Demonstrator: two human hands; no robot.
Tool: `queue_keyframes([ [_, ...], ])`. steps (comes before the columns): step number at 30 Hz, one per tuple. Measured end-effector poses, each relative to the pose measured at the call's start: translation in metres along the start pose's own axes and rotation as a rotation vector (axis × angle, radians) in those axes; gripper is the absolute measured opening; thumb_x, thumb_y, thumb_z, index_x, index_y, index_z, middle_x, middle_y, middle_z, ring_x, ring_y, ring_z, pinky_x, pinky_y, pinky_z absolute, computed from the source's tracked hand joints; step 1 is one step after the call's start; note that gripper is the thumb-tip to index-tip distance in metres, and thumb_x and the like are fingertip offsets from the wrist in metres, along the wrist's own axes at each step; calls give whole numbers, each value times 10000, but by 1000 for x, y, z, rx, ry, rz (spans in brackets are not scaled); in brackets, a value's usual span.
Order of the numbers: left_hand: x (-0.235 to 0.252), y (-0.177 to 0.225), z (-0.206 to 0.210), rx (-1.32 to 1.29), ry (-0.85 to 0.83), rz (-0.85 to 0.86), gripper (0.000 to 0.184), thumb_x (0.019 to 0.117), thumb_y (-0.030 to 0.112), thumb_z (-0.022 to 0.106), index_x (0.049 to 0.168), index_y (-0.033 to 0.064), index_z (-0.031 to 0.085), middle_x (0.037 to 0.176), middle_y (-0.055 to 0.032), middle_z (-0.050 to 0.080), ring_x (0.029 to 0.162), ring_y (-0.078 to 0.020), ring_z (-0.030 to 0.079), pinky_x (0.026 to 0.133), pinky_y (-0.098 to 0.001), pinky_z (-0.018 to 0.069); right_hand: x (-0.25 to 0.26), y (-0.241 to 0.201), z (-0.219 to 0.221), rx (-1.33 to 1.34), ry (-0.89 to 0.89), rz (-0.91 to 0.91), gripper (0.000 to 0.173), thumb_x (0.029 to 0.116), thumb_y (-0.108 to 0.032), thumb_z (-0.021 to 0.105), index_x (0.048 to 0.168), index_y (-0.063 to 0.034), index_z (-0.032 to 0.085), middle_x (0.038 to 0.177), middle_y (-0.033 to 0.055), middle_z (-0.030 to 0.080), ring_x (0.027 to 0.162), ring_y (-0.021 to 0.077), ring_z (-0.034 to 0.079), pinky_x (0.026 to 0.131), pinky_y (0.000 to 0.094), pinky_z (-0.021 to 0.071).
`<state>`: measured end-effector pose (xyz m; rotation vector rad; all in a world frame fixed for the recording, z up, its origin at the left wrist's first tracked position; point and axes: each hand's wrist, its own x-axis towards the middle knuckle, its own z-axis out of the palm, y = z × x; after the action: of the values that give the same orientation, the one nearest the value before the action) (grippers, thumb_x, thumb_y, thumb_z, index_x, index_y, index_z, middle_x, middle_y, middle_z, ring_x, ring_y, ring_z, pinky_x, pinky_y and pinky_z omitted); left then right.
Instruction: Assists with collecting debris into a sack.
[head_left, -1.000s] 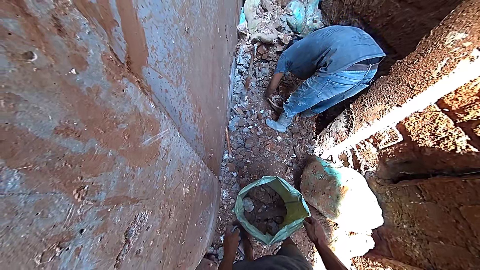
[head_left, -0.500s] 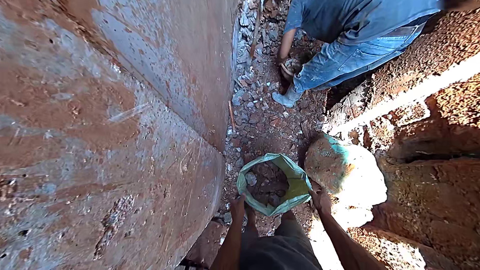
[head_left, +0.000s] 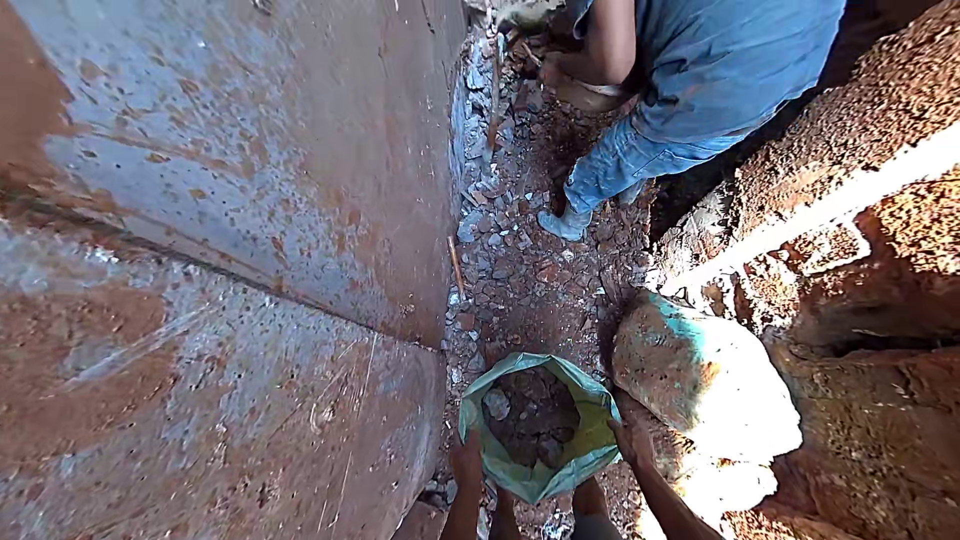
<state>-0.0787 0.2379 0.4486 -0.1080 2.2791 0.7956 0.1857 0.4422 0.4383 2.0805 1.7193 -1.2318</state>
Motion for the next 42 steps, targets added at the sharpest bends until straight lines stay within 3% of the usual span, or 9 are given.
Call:
queue_keyframes([
  [5, 0, 3, 8, 42, 57, -2, 435, 1085, 327, 513, 1271, -41, 653, 1215, -292, 668, 1201, -432, 617, 1037, -597, 449, 6, -4, -4, -17, 10, -16, 336, 1034, -270, 625, 1259, -30, 697, 1220, 240, 701, 1198, 414, 644, 1045, 602, 464],
  [9, -1, -1, 13, 15, 71, -7, 481, 1093, 363, 478, 1304, -39, 636, 1243, -305, 652, 1221, -452, 603, 1046, -617, 443, 7, -10, -10, -38, 6, 16, 341, 1026, -284, 635, 1255, -40, 703, 1237, 233, 697, 1207, 410, 641, 1038, 607, 471],
  [12, -6, -1, 11, -49, 61, 6, 457, 1091, 332, 497, 1244, -69, 655, 1177, -314, 669, 1172, -452, 623, 1028, -611, 451, 10, -12, -9, -50, -1, 29, 360, 1022, -302, 641, 1250, -30, 699, 1251, 240, 689, 1224, 408, 632, 1046, 598, 467],
  [14, -3, -8, 12, -103, 48, 25, 447, 1085, 327, 513, 1211, -74, 665, 1152, -312, 674, 1137, -446, 636, 1007, -616, 461, 12, -11, -6, -10, -3, 40, 363, 1018, -295, 651, 1240, -12, 702, 1239, 253, 689, 1226, 417, 626, 1057, 598, 455],
  [19, -1, -20, 12, -220, 1, 38, 450, 1084, 314, 516, 1259, -81, 639, 1207, -319, 654, 1179, -438, 617, 1043, -601, 449, 11, -8, 8, 175, 62, 70, 325, 1035, -261, 624, 1178, 20, 701, 1170, 277, 693, 1159, 425, 642, 1015, 610, 463],
  [23, -4, -18, 10, -276, -28, 50, 460, 1096, 321, 489, 1261, -85, 631, 1217, -307, 651, 1179, -408, 615, 1041, -571, 455, 12, -10, 18, 173, 61, 93, 341, 1066, -246, 568, 1207, 44, 678, 1213, 289, 676, 1199, 430, 624, 1044, 604, 445],
  [29, 3, -5, 12, -131, -49, 33, 523, 1111, 374, 427, 1248, -88, 630, 1196, -317, 650, 1170, -424, 618, 1028, -582, 455, 8, -8, 23, 119, 120, 106, 366, 1046, -302, 600, 1183, 17, 716, 1200, 282, 688, 1190, 444, 629, 1026, 626, 455],
  [34, 7, 4, 19, -231, -54, -38, 539, 1111, 373, 425, 1256, -112, 609, 1226, -336, 621, 1197, -423, 589, 1037, -571, 444, 1, -10, 18, 91, 73, 70, 414, 1007, -332, 671, 1238, 11, 692, 1230, 280, 674, 1216, 436, 612, 1051, 629, 434],
  [42, 16, 22, 11, -444, -120, -104, 619, 1116, 437, 350, 1421, -79, 507, 1521, -278, 454, 1454, -359, 395, 1187, -548, 306, 14, -28, 13, 233, 30, 78, 361, 1048, -317, 599, 1110, 23, 701, 1029, 214, 689, 955, 318, 648, 882, 544, 492],
])
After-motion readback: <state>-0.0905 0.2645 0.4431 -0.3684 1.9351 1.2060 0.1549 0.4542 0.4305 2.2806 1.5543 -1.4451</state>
